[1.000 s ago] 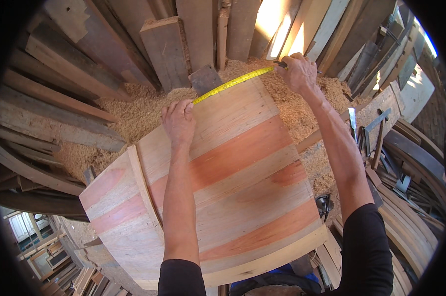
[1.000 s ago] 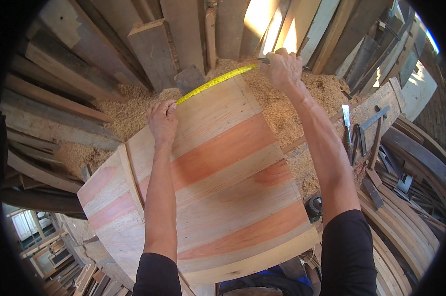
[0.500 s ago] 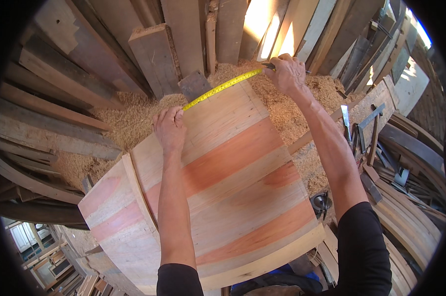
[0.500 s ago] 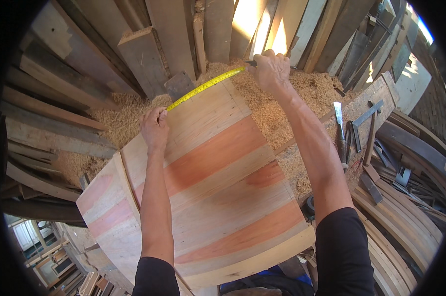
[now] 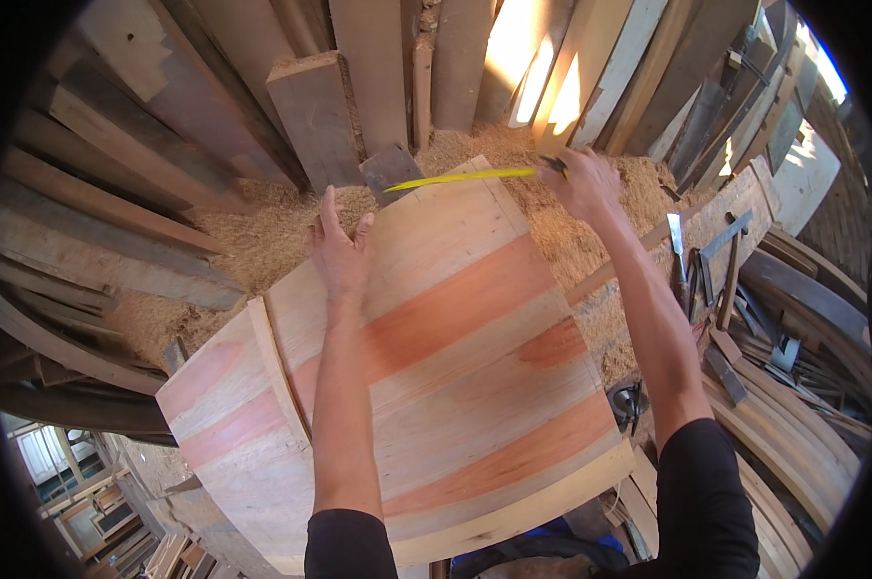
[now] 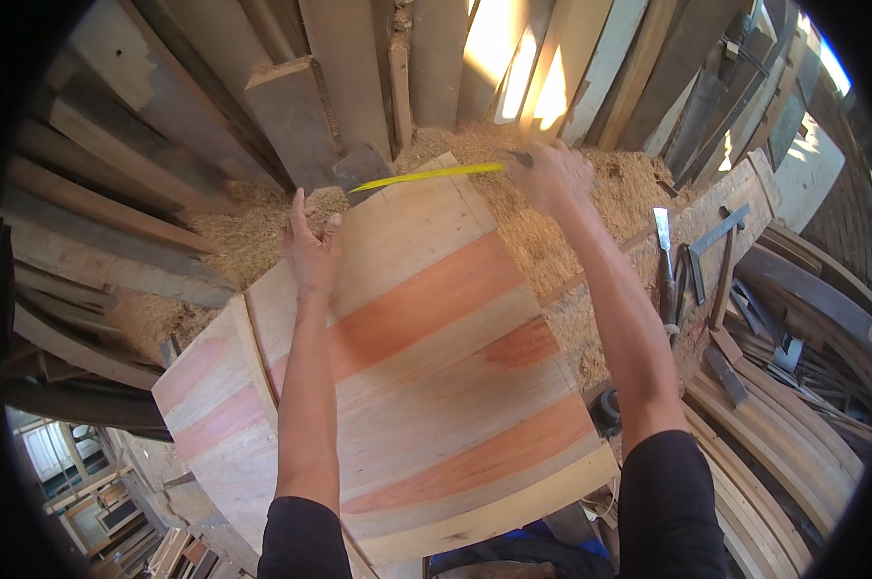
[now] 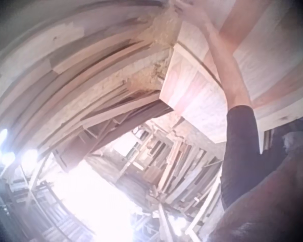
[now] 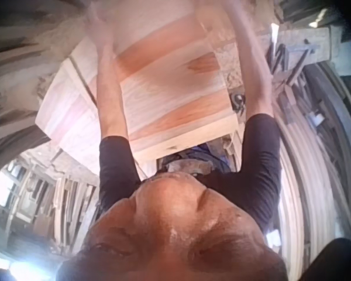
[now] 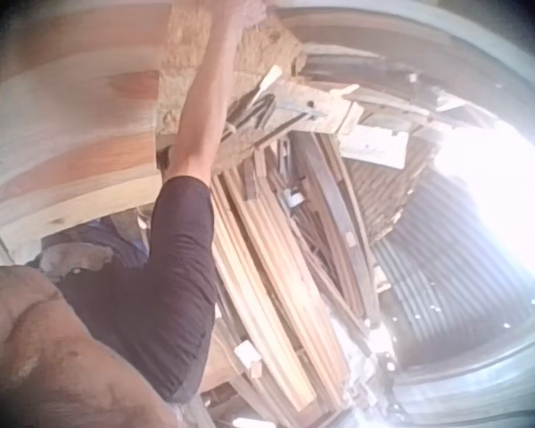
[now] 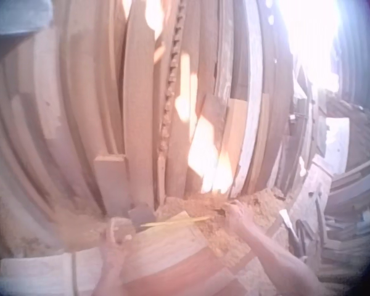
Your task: The person measures a wooden board with a tape measure, marks the surface with a pencil using a square for alignment, and then hammers a wooden slat onto the board.
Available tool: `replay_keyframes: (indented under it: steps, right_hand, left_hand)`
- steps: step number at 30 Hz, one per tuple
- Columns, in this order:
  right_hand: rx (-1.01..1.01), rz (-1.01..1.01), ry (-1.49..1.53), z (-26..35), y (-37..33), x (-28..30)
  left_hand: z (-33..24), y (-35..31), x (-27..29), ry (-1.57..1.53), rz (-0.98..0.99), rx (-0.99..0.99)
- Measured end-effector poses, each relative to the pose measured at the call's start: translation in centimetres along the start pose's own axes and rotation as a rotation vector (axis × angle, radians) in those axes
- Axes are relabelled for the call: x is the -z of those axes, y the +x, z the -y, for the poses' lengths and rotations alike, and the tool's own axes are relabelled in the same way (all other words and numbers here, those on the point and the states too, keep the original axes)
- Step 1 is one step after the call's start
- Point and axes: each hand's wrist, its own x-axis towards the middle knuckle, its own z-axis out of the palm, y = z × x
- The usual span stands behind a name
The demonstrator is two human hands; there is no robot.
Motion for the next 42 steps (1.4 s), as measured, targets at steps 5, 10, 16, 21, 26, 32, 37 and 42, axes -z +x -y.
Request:
replay_keyframes:
  steps: [5, 10, 16, 21, 26, 32, 37, 42]
  right_hand:
    - [-0.124, 0.049, 0.014, -6.5, -8.0, 0.2]
    - [-0.233, -0.095, -0.136, -10.2, -15.6, -2.3]
    - [-0.271, 0.043, -0.093, -14.3, -19.2, -4.2]
    - [-0.391, -0.073, 0.03, -15.7, -18.5, -3.1]
    - [-0.275, -0.004, 0.008, -22.2, -15.4, -6.8]
    - [-0.289, -0.048, -0.042, -18.3, -18.4, -4.9]
    - [-0.051, -0.455, -0.038, -14.8, -23.5, -0.6]
    - [0.336, -0.426, 0.309, -9.2, -32.8, -3.3]
  left_hand:
    - [0.0, 0.2, 0.3, 0.056, 0.019, 0.011]
    - [1.1, -0.6, 0.8, 0.248, -0.075, -0.103]
    - [-3.1, -9.0, 5.5, -0.176, -0.115, -0.049]
    - [-0.3, -27.4, 20.0, 0.26, -0.203, 0.226]
    - [1.4, -39.7, 26.9, 0.43, 0.175, 0.694]
    - [3.9, -40.5, 26.7, 0.195, 0.065, 0.628]
    - [-0.1, -32.1, 23.5, 0.023, 0.178, 0.565]
    - [-3.5, -22.6, 20.2, -0.363, 0.14, 0.531]
